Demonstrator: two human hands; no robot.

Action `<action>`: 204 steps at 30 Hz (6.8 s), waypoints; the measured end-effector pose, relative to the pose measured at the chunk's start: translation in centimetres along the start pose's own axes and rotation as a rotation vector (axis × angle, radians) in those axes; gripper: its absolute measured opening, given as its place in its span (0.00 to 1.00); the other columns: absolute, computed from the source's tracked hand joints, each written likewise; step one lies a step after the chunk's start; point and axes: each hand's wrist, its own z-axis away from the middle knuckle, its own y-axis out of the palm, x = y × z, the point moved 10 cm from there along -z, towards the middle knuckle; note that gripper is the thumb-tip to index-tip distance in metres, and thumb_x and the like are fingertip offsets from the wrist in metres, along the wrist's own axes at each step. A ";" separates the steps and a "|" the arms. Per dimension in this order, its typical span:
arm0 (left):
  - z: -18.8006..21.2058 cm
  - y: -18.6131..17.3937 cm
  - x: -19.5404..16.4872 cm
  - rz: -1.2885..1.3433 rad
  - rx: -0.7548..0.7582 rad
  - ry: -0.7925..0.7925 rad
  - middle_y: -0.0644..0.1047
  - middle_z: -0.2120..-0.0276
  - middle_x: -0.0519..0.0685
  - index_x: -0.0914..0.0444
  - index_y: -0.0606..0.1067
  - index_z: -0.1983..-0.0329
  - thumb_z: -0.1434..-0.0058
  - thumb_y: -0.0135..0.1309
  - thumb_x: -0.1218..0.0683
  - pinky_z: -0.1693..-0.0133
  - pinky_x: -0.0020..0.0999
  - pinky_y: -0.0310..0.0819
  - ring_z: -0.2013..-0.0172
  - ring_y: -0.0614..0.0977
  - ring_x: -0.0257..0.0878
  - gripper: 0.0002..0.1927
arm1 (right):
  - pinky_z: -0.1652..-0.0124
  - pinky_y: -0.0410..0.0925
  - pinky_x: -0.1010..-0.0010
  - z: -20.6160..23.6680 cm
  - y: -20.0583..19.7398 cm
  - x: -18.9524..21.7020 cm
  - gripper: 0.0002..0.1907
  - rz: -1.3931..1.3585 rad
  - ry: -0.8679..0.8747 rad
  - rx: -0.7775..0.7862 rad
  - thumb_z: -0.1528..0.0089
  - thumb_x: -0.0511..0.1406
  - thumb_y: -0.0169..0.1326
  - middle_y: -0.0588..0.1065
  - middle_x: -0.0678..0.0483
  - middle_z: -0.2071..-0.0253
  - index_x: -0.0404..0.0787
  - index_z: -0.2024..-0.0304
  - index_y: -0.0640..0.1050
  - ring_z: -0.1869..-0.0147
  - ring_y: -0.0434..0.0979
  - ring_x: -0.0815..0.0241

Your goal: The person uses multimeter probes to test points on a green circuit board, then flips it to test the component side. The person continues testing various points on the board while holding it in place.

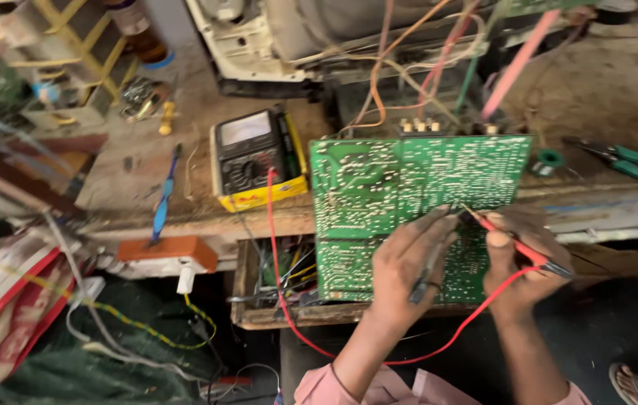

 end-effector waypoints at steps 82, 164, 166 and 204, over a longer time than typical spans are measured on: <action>-0.1 -0.1 -0.8 -0.005 -0.002 -0.029 0.81 0.46 0.53 0.63 0.79 0.47 0.36 0.62 0.64 0.52 0.37 0.81 0.54 0.86 0.47 0.14 | 0.49 0.70 0.72 -2.1 0.6 3.0 0.05 0.104 0.048 0.109 0.32 0.24 0.60 0.80 0.50 0.58 0.33 0.55 0.81 0.53 0.79 0.59; -0.5 0.5 -1.7 -0.098 0.026 0.018 0.81 0.47 0.53 0.64 0.79 0.48 0.37 0.61 0.65 0.52 0.36 0.80 0.55 0.86 0.46 0.15 | 0.46 0.71 0.69 -2.9 0.4 4.0 0.10 0.061 0.049 0.044 0.35 0.23 0.60 0.81 0.47 0.52 0.33 0.51 0.80 0.49 0.80 0.56; -0.5 0.4 -1.8 -0.100 0.021 0.020 0.81 0.47 0.53 0.64 0.79 0.48 0.37 0.61 0.65 0.52 0.37 0.80 0.55 0.86 0.46 0.15 | 0.46 0.71 0.69 -2.9 0.5 4.1 0.10 0.079 0.038 0.047 0.35 0.23 0.60 0.81 0.47 0.53 0.33 0.51 0.80 0.50 0.80 0.55; 0.9 -0.2 -0.9 -0.074 0.031 0.038 0.79 0.43 0.48 0.59 0.76 0.40 0.31 0.61 0.63 0.53 0.32 0.78 0.55 0.84 0.41 0.17 | 0.46 0.68 0.75 -0.6 0.7 2.6 0.08 0.134 0.061 0.100 0.28 0.20 0.59 0.81 0.47 0.52 0.30 0.47 0.81 0.49 0.77 0.59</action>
